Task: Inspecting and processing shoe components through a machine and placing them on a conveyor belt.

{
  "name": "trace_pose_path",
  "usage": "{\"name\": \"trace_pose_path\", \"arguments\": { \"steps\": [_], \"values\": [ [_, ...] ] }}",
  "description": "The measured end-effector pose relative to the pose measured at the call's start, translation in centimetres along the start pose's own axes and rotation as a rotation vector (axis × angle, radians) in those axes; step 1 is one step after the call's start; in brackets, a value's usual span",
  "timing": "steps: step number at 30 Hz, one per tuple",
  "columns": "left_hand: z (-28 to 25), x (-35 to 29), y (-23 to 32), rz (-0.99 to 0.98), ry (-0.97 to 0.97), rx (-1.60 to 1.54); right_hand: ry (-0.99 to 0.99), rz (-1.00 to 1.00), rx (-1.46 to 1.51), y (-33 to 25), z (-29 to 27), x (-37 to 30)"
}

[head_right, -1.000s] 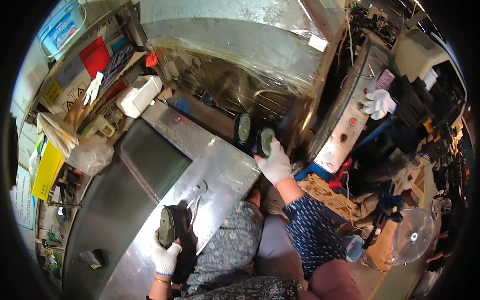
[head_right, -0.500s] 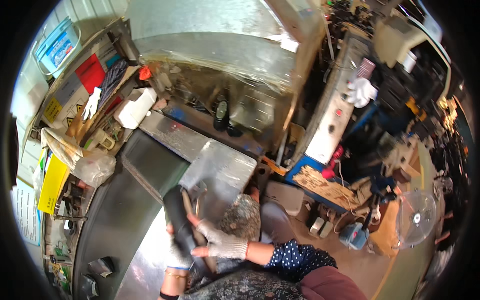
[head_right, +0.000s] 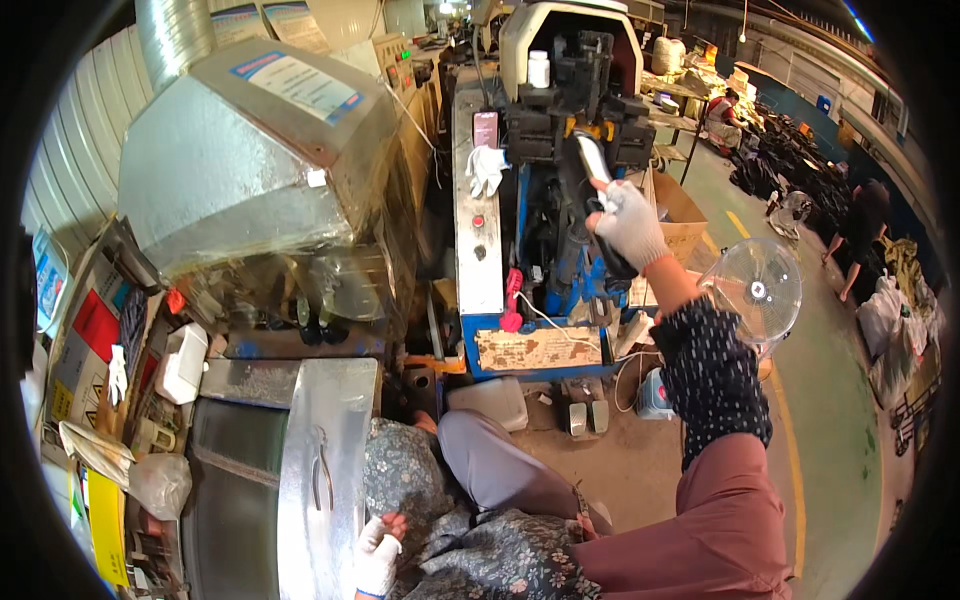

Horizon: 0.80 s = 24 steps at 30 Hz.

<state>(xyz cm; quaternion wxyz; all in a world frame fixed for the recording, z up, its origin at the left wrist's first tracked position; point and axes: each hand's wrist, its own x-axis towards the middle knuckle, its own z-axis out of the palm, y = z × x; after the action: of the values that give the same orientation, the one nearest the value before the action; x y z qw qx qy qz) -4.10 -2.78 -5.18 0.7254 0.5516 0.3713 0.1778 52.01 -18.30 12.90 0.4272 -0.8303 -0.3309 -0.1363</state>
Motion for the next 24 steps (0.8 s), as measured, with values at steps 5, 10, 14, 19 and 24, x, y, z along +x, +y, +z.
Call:
{"name": "trace_pose_path", "arguments": {
  "steps": [5,10,14,19,24],
  "values": [
    [-0.2,-1.2,0.8,-0.007,0.082,0.110,-0.071,0.068,-0.314,3.6,-1.7,5.7],
    [2.4,-0.8,0.7,0.028,0.114,-0.047,-0.217,0.168,-0.565,1.8,-0.4,4.9],
    [4.4,-0.5,-0.2,0.016,0.104,0.130,-0.138,0.045,-0.796,1.9,1.3,3.3],
    [5.5,-0.8,-0.3,-0.010,0.079,0.001,-0.107,0.052,-0.718,3.0,1.2,2.8],
    [4.7,-0.7,0.2,0.016,0.048,-0.019,-0.129,0.159,-0.669,2.3,1.1,4.6]
  ]
}}
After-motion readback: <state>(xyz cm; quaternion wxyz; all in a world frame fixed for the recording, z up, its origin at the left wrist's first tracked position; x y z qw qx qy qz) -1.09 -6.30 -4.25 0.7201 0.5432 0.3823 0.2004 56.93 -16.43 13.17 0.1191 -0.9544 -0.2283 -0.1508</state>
